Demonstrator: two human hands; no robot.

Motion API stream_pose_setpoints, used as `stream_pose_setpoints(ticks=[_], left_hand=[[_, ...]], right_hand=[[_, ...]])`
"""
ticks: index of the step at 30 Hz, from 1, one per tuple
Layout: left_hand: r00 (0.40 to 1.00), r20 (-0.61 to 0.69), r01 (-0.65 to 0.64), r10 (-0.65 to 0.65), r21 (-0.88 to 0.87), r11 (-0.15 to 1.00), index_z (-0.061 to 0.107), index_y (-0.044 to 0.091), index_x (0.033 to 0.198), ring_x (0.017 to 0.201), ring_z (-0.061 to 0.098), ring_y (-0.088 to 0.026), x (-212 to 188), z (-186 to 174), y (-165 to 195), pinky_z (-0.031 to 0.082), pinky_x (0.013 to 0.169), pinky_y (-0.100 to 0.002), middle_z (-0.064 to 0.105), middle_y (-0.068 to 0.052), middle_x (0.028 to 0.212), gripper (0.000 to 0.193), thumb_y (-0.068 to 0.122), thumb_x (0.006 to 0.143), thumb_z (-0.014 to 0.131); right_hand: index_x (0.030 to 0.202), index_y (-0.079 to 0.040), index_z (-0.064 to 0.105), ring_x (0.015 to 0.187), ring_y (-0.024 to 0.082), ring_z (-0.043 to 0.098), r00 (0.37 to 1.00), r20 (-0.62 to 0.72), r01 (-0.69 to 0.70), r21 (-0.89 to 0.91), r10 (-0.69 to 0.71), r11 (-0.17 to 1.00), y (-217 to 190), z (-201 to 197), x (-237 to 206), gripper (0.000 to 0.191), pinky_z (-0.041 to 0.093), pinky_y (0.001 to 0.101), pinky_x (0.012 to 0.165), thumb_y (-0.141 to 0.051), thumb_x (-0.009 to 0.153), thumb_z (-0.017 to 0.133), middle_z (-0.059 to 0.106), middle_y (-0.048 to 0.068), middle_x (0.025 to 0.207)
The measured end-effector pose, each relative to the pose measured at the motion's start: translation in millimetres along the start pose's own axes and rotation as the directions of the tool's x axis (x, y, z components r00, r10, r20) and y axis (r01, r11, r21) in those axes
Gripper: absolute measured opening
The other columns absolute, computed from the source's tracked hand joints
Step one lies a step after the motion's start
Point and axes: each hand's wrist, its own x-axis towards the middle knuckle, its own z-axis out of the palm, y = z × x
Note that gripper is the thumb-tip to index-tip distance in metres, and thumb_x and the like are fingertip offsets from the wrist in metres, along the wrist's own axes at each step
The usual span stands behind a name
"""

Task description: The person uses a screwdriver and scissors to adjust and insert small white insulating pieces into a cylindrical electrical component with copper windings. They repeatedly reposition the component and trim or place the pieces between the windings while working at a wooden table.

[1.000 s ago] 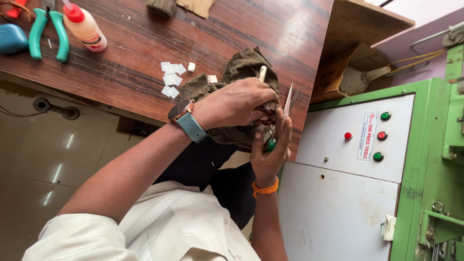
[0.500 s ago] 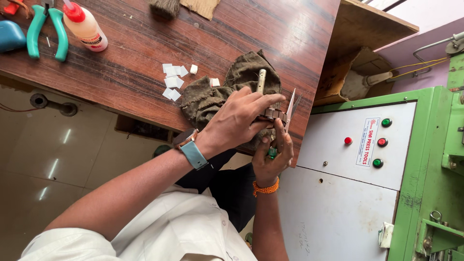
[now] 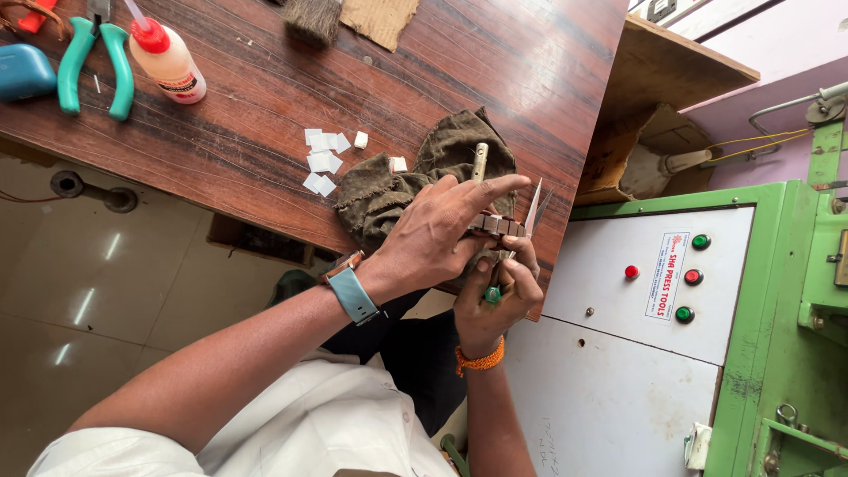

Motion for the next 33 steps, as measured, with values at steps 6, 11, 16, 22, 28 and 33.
stream_pose_setpoints(ticks=[6,11,16,22,28,33], left_hand=[[0.997,0.029,0.07,-0.069,-0.032,0.997,0.051,0.019,0.141,0.089,0.056,-0.026,-2,-1,-5,0.048,0.086,-0.042,0.064,-0.002,0.099,0.066,0.006,0.08,0.073],[0.999,0.026,-0.021,0.021,0.016,1.0,0.067,0.012,0.116,0.089,0.054,-0.028,-4,-3,-14,0.048,0.082,-0.041,0.057,-0.006,0.095,0.033,0.007,0.084,0.074],[0.999,0.011,-0.045,0.045,0.008,0.999,0.067,0.012,0.117,0.095,0.056,-0.028,1,-8,-13,0.049,0.085,-0.042,0.06,-0.005,0.101,0.036,0.005,0.082,0.072],[1.0,0.014,-0.016,0.015,0.054,0.998,0.067,0.013,0.115,0.096,0.056,-0.028,5,-6,-15,0.048,0.084,-0.042,0.059,-0.005,0.099,0.031,0.008,0.084,0.074],[1.0,0.017,-0.019,0.018,0.071,0.997,0.067,0.014,0.113,0.095,0.056,-0.026,3,2,-12,0.048,0.083,-0.042,0.059,-0.003,0.098,0.031,0.014,0.084,0.078],[1.0,0.005,-0.014,0.014,0.037,0.999,0.067,0.014,0.113,0.093,0.057,-0.026,5,0,-11,0.049,0.082,-0.041,0.06,-0.002,0.097,0.032,0.017,0.084,0.08]], right_hand=[[0.109,-0.006,0.033,0.11,0.021,0.062,1.0,0.013,-0.006,-0.233,0.009,0.972,-19,-5,9,0.029,0.053,0.0333,0.096,0.004,0.098,0.058,0.057,0.021,0.128],[0.1,-0.004,0.038,0.109,0.03,0.059,0.999,0.051,0.022,-0.331,-0.006,0.944,-32,1,14,0.023,0.052,0.0412,0.103,0.003,0.086,0.055,0.059,0.022,0.126],[0.103,-0.01,0.048,0.112,0.031,0.064,0.983,0.163,0.152,-0.461,-0.085,0.874,-37,-9,24,0.023,0.051,0.0414,0.1,0.002,0.085,0.055,0.063,0.018,0.126],[0.142,-0.008,0.039,0.113,0.012,0.06,0.945,0.199,-0.281,0.083,0.26,0.956,-35,-49,26,0.042,0.054,0.0251,0.09,-0.015,0.106,0.061,0.059,0.009,0.127],[0.141,-0.005,0.054,0.082,0.006,0.061,0.807,0.314,-0.449,-0.223,0.5,0.865,-54,-97,50,0.038,0.047,0.0189,0.063,-0.016,0.106,0.061,0.067,0.006,0.107],[0.131,-0.005,0.067,0.077,0.006,0.065,0.854,0.325,-0.261,-0.407,0.405,0.876,-64,-81,65,0.026,0.05,0.0216,0.061,-0.007,0.106,0.06,0.071,0.005,0.097]])
